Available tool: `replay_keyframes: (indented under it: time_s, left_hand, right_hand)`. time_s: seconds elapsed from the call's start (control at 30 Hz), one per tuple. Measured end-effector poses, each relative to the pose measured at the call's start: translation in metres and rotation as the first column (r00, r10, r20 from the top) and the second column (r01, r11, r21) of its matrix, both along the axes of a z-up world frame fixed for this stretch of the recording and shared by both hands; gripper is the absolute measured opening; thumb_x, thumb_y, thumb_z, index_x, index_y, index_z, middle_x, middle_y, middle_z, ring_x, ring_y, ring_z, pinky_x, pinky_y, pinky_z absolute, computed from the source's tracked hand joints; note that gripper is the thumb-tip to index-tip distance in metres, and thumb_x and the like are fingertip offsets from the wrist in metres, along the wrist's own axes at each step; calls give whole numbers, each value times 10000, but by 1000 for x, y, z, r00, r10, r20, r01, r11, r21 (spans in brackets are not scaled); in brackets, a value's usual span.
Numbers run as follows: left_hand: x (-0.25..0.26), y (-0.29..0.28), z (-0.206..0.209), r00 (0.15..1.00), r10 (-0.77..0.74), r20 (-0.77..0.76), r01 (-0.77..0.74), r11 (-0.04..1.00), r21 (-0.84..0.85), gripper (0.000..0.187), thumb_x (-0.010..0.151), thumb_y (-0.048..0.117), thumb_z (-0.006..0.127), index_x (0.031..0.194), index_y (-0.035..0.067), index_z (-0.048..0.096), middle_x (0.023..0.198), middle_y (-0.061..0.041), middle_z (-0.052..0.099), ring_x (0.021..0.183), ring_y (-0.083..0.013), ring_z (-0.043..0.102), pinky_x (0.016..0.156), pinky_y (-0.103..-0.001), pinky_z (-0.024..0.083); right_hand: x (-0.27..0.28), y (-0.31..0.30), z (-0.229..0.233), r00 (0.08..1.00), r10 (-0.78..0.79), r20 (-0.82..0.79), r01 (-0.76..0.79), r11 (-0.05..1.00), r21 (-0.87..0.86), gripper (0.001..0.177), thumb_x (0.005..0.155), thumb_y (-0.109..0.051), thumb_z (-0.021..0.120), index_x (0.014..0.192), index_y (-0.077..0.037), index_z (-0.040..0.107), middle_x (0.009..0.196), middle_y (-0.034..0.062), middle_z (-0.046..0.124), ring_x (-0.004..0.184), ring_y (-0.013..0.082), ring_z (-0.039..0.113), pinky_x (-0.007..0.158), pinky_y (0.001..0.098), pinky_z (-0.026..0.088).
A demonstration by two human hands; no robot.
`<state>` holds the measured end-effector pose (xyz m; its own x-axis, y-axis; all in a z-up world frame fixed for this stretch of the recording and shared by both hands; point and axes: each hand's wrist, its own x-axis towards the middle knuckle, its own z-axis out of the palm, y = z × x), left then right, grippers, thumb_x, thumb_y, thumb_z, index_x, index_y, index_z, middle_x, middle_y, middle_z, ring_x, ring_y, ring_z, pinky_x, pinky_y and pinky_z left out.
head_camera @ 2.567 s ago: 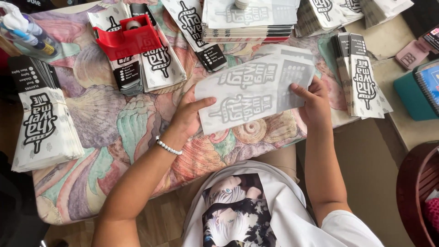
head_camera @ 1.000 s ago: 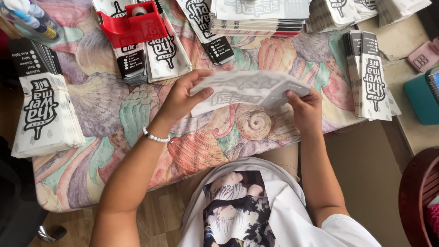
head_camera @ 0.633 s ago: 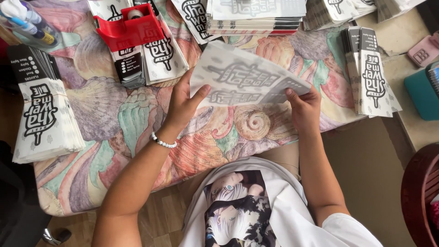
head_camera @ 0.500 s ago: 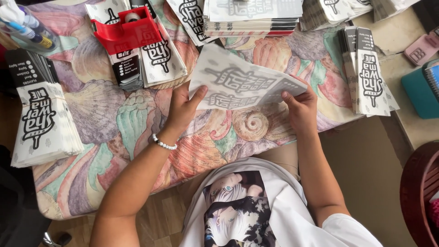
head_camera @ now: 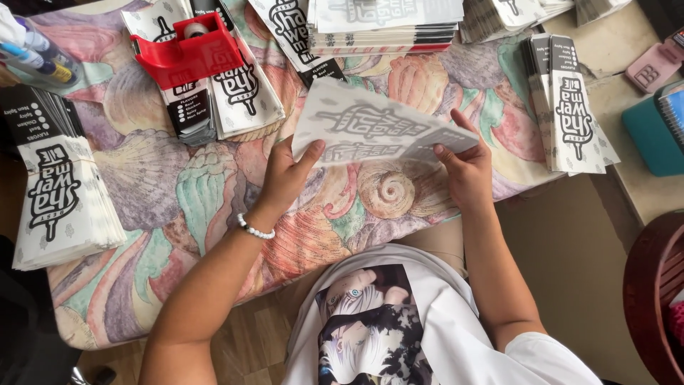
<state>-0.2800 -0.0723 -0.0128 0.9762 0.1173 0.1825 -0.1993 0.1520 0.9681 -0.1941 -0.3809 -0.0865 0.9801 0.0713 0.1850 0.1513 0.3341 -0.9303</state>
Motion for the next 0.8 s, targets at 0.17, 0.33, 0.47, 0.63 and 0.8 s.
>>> replay_keyframes:
  time_s: [0.17, 0.33, 0.47, 0.63, 0.8]
  left_hand:
    - [-2, -5, -5, 995, 40, 95, -48, 996, 78, 338, 895, 190, 804, 1151, -8, 709, 1035, -148, 751, 1025, -193, 676, 961, -446, 537]
    - [2, -11, -15, 992, 112, 64, -120, 984, 130, 239, 975, 198, 728, 1093, -10, 737, 997, -130, 762, 1012, -154, 664, 935, -396, 549]
    - [1, -14, -5, 988, 129, 81, -140, 980, 145, 241, 985, 201, 718, 1072, -22, 740, 970, -147, 763, 994, -164, 666, 920, -412, 550]
    - [3, -10, -8, 990, 115, 81, -125, 984, 125, 218, 983, 178, 715, 1086, -11, 744, 986, -131, 763, 998, -165, 667, 928, -416, 554]
    - [3, -12, -4, 989, 107, 99, -119, 985, 123, 189, 993, 163, 702, 1052, -10, 752, 935, -92, 750, 948, -131, 626, 891, -411, 552]
  right_hand:
    - [-3, -2, 13, 999, 42, -34, -42, 999, 7, 845, 787, 147, 789, 1543, -54, 468, 1064, 154, 742, 1000, 214, 750, 917, 362, 622]
    - [-3, 7, 13, 997, -40, -62, 37, 999, -38, 691, 795, 115, 806, 1432, -42, 587, 1005, 140, 754, 928, 174, 743, 860, 323, 630]
    - [1, -1, 13, 996, -81, -29, 80, 995, -57, 825, 745, 140, 839, 1486, -71, 544, 966, 136, 745, 898, 175, 758, 852, 295, 636]
    - [-10, 9, 97, 739, -81, 669, 415, 837, -357, 710, 846, -108, 949, 1413, -21, 531, 1245, 220, 649, 1182, 332, 626, 1026, 453, 515]
    - [-16, 41, 135, 549, 144, 823, 543, 687, -482, 500, 783, -76, 993, 1200, 54, 750, 1132, 220, 685, 1053, 406, 679, 914, 491, 553]
